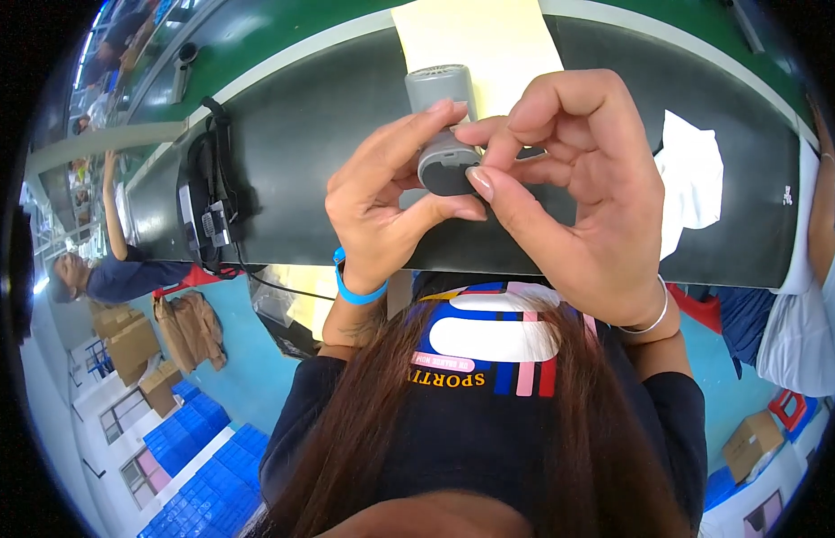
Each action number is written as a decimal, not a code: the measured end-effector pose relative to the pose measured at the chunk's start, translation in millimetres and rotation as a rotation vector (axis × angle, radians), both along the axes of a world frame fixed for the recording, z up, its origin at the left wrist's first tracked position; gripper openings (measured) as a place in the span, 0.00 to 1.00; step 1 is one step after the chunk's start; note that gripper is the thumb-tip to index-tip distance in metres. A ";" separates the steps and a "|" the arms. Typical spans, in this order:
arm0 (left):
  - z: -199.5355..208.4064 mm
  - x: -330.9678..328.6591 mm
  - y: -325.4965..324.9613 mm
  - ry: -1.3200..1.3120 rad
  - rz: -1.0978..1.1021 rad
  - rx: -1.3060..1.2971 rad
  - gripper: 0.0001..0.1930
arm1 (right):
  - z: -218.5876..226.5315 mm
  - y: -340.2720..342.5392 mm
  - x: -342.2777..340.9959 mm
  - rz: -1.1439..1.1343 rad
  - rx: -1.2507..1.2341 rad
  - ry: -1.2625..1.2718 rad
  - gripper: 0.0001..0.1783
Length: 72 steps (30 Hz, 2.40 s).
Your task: The person peels small circular adhesive labels from a backing sheet and applies them precisely to a cylindrical component by hand.
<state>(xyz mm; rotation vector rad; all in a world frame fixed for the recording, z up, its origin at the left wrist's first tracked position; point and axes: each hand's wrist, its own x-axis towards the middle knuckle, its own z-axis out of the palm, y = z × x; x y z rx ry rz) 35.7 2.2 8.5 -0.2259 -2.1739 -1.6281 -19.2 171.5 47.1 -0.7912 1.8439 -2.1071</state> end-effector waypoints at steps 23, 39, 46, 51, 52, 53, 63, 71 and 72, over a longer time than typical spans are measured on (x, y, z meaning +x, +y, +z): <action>0.6 -0.7 -2.4 0.006 -0.126 0.166 0.25 | 2.7 3.1 -1.5 -0.001 0.042 0.009 0.19; -1.0 -0.1 -1.0 -0.003 -0.107 0.220 0.23 | 2.8 0.6 -1.6 -0.004 0.067 0.048 0.19; -0.8 0.9 4.2 -0.033 -0.103 0.267 0.21 | 8.0 2.0 1.7 -0.041 0.149 0.058 0.20; 1.1 5.5 6.9 -0.045 -0.094 0.314 0.20 | 9.2 1.7 6.1 -0.059 0.176 0.072 0.20; 1.4 5.2 6.7 -0.063 -0.092 0.329 0.20 | 9.6 1.6 6.5 -0.067 0.186 0.066 0.20; 1.3 4.8 6.9 -0.081 -0.090 0.345 0.20 | 9.4 2.0 6.8 -0.075 0.196 0.058 0.20; 4.9 3.1 0.7 -0.057 -0.107 0.332 0.20 | 14.2 -4.9 4.3 -0.159 0.333 0.309 0.20; 0.2 24.0 -36.4 -0.066 -0.077 0.297 0.20 | 16.1 -31.7 11.8 -0.305 0.413 0.643 0.30; -1.1 23.1 -40.0 -0.056 -0.103 0.296 0.19 | 18.8 -30.8 10.0 -0.317 0.476 0.636 0.31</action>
